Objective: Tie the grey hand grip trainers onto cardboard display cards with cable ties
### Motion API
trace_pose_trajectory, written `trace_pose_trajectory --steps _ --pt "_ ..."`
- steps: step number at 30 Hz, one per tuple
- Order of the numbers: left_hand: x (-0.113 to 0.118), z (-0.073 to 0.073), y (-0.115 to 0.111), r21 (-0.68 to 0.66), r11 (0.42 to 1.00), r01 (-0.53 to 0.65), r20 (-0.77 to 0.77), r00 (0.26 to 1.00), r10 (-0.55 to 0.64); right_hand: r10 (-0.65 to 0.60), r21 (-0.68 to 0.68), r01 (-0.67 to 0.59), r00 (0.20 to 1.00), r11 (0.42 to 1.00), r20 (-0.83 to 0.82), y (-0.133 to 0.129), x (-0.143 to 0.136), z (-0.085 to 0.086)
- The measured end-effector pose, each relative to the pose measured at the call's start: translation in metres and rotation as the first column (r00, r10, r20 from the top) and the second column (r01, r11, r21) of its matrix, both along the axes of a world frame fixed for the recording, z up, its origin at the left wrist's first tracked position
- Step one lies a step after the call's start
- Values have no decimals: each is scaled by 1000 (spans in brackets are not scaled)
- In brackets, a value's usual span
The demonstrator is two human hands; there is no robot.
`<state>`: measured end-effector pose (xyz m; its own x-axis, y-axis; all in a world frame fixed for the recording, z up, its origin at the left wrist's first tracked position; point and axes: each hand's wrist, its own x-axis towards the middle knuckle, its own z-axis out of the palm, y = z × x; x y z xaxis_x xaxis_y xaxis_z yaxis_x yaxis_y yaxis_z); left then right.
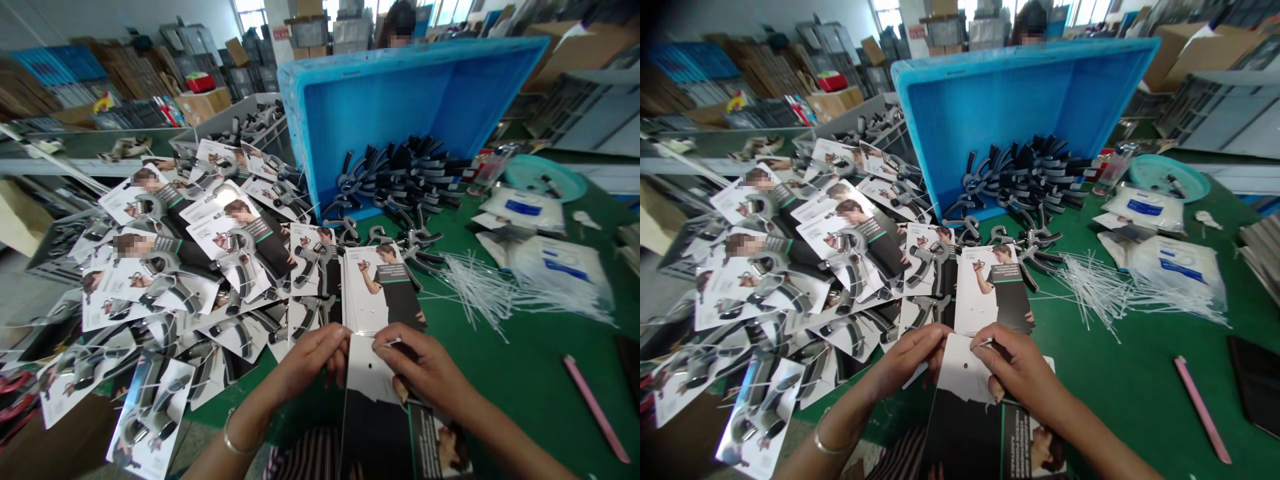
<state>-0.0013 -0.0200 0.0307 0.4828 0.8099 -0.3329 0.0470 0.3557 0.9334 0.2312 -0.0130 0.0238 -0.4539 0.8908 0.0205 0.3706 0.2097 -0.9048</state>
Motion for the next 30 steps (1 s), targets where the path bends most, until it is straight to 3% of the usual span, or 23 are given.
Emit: trace_pose_trajectory --steps 6,9,12,16,21,23,30 --pt "-7 -18 -30 16 1000 6 48 999 -7 -9 -8 9 1000 1000 -4 -1 -4 1" --pt "-12 -16 -34 207 978 -6 -73 997 22 0 -22 -1 1000 1000 -16 -1 -6 6" --pt "-19 -11 -35 408 906 114 -181 983 -42 -17 -71 14 999 997 -49 1 -4 9" --pt "-23 -9 -35 508 836 210 -218 970 -111 -64 -172 41 990 984 -128 10 -1 8" --pt "-10 -20 -19 674 734 85 -320 929 186 -56 -182 19 977 983 -204 24 -12 6" --pt "-4 -26 -10 682 729 51 -326 914 241 -37 -165 3 978 986 -207 24 -18 5" --pt "1 -39 -5 627 775 79 -322 932 166 -52 -184 20 984 983 -172 12 -18 -13"
